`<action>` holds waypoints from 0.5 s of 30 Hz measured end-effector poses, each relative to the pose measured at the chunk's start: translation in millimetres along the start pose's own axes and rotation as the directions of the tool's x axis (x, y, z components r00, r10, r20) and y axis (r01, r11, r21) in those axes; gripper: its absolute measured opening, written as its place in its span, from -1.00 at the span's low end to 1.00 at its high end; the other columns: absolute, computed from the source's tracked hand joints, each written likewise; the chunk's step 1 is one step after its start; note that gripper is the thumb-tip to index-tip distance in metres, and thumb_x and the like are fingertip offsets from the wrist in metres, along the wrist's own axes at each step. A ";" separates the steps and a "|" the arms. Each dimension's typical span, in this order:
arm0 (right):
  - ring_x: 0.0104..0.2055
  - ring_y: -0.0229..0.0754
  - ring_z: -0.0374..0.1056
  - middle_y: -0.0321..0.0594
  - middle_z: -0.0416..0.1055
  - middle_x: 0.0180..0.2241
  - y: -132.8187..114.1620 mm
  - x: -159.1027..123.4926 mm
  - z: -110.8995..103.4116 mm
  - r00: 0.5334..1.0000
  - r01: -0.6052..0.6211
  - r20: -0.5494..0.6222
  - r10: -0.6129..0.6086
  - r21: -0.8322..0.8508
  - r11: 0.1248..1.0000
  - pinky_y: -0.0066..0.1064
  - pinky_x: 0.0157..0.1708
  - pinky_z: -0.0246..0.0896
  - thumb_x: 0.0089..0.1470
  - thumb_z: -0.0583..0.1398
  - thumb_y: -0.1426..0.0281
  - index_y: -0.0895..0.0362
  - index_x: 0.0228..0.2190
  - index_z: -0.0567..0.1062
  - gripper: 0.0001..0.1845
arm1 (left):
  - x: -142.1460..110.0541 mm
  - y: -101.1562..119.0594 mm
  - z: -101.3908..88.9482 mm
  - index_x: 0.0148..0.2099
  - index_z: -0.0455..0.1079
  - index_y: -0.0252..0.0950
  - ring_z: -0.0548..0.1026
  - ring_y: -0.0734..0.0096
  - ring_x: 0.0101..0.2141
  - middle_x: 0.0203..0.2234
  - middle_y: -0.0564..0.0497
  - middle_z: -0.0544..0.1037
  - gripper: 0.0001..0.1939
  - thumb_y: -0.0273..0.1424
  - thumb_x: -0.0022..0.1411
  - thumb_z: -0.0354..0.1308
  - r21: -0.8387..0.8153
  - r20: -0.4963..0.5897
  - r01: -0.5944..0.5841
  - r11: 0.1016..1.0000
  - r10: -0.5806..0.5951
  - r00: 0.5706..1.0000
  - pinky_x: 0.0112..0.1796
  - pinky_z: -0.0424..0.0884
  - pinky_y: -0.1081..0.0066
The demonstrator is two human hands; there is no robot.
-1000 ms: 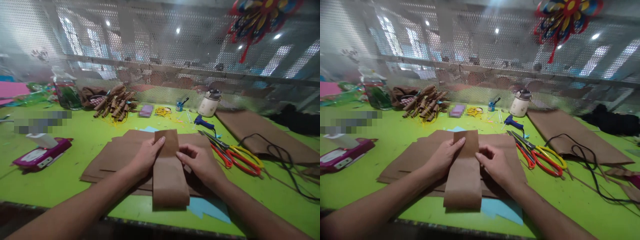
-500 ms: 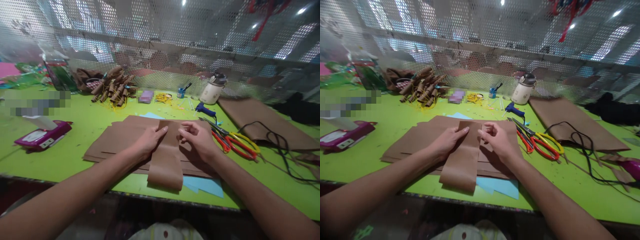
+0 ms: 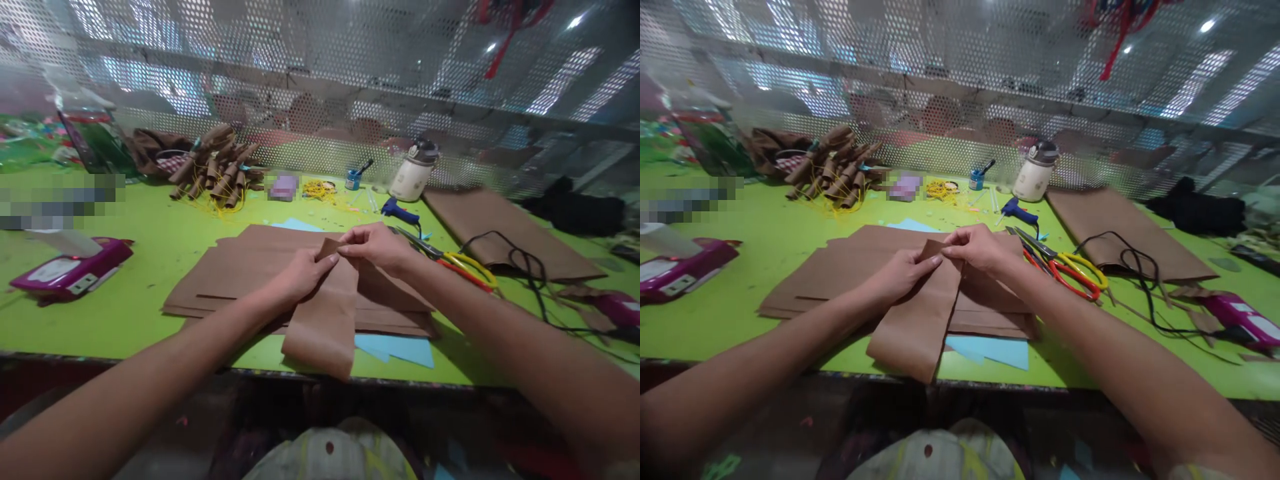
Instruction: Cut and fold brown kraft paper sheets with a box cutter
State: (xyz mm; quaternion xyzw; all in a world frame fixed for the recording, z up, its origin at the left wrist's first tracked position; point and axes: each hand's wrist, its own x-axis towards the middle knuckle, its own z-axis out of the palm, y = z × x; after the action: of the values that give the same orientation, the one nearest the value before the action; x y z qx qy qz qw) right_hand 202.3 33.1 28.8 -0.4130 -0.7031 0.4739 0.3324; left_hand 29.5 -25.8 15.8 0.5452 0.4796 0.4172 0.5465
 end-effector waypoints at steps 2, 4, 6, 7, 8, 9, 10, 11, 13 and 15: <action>-0.53 -0.29 0.26 -0.31 0.43 -0.57 5.6 5.9 -0.2 0.998 0.063 -0.019 -0.066 -0.125 0.990 -0.41 -0.49 0.16 -0.19 0.33 0.27 0.18 -0.49 0.54 -0.77 | 0.5 -0.6 0.0 -0.16 0.51 -0.38 0.48 0.27 -0.35 -0.39 -0.05 0.57 -0.70 -0.32 0.06 0.28 0.008 -0.081 -0.011 1.000 0.012 0.997 -0.30 0.32 0.40; -0.55 -0.29 0.25 -0.32 0.42 -0.58 14.2 8.0 0.9 0.993 0.103 -0.030 -0.112 -0.207 0.973 -0.41 -0.49 0.16 -0.11 0.27 0.28 0.17 -0.49 0.54 -0.81 | 1.9 -2.0 -1.4 0.00 0.44 -0.36 0.44 0.33 -0.38 -0.43 0.01 0.51 -0.51 -0.38 -0.04 0.34 0.072 -0.171 -0.048 0.996 0.060 0.983 -0.31 0.31 0.42; -0.53 -0.27 0.27 -0.32 0.43 -0.58 22.9 7.6 2.8 0.989 0.125 -0.040 -0.139 -0.250 0.960 -0.40 -0.45 0.18 -0.07 0.24 0.33 0.15 -0.51 0.53 -0.87 | 3.4 -3.5 -4.4 0.16 0.31 -0.37 0.42 0.35 -0.39 -0.44 0.05 0.45 -0.27 -0.45 -0.11 0.35 0.215 -0.201 -0.079 0.973 0.123 0.972 -0.30 0.31 0.40; -0.50 -0.26 0.28 -0.32 0.44 -0.56 26.4 7.0 3.8 0.987 0.136 -0.043 -0.153 -0.267 0.954 -0.39 -0.41 0.19 -0.07 0.24 0.37 0.14 -0.52 0.52 -0.90 | 3.9 -3.6 -6.2 0.21 0.25 -0.37 0.42 0.33 -0.38 -0.42 0.04 0.44 -0.21 -0.47 -0.12 0.34 0.315 -0.185 -0.099 0.944 0.163 0.969 -0.27 0.32 0.38; -0.47 -0.25 0.30 -0.31 0.46 -0.54 29.3 6.4 4.7 0.985 0.150 -0.044 -0.170 -0.288 0.946 -0.38 -0.36 0.20 -0.07 0.24 0.40 0.14 -0.53 0.53 -0.92 | 4.0 -2.9 -8.1 0.23 0.23 -0.37 0.42 0.30 -0.34 -0.36 0.00 0.44 -0.19 -0.48 -0.12 0.33 0.426 -0.161 -0.120 0.897 0.206 0.965 -0.24 0.33 0.34; -0.43 -0.23 0.32 -0.30 0.48 -0.51 31.3 5.9 5.5 0.981 0.165 -0.042 -0.187 -0.311 0.936 -0.37 -0.32 0.21 -0.08 0.24 0.43 0.13 -0.53 0.53 -0.94 | 3.5 -1.1 -9.9 0.22 0.26 -0.36 0.43 0.25 -0.30 -0.29 -0.06 0.44 -0.22 -0.47 -0.11 0.32 0.534 -0.136 -0.139 0.834 0.247 0.959 -0.21 0.33 0.31; -0.39 -0.22 0.34 -0.29 0.50 -0.48 32.8 5.6 6.2 0.978 0.180 -0.037 -0.203 -0.332 0.926 -0.37 -0.29 0.21 -0.07 0.24 0.44 0.12 -0.51 0.54 -0.95 | 2.4 1.6 -11.3 0.17 0.32 -0.35 0.43 0.20 -0.24 -0.22 -0.11 0.43 -0.29 -0.46 -0.09 0.31 0.626 -0.107 -0.156 0.764 0.283 0.953 -0.17 0.33 0.27; -0.37 -0.21 0.35 -0.28 0.51 -0.46 33.7 5.4 6.7 0.976 0.192 -0.030 -0.216 -0.350 0.917 -0.37 -0.27 0.21 -0.06 0.24 0.45 0.12 -0.50 0.54 -0.95 | 0.6 5.2 -12.4 0.10 0.39 -0.33 0.42 0.15 -0.19 -0.16 -0.15 0.42 -0.40 -0.45 -0.06 0.30 0.693 -0.063 -0.181 0.698 0.308 0.949 -0.14 0.33 0.24; -0.35 -0.20 0.36 -0.25 0.52 -0.43 34.6 5.5 7.4 0.971 0.213 -0.018 -0.238 -0.383 0.899 -0.37 -0.26 0.21 -0.04 0.23 0.46 0.14 -0.47 0.55 -0.93 | -5.0 13.5 -13.1 -0.09 0.52 -0.30 0.43 0.12 -0.15 -0.16 -0.15 0.44 -0.67 -0.42 0.03 0.25 0.739 0.099 -0.285 0.610 0.321 0.942 -0.11 0.32 0.23; -0.35 -0.19 0.36 -0.21 0.52 -0.42 35.0 5.6 7.9 0.967 0.228 -0.011 -0.256 -0.414 0.881 -0.38 -0.27 0.21 -0.02 0.21 0.48 0.17 -0.45 0.56 -0.91 | -13.1 19.6 -11.9 -0.28 0.56 -0.26 0.46 0.17 -0.20 -0.27 -0.11 0.51 -0.86 -0.41 0.12 0.19 0.683 0.325 -0.435 0.588 0.288 0.901 -0.13 0.33 0.28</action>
State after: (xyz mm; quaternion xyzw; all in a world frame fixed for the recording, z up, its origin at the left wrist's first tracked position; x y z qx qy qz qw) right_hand 202.4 42.4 -6.3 -0.3976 -0.8215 0.2571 0.3178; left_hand 16.7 -35.1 36.9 0.8404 0.4340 0.2375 0.2213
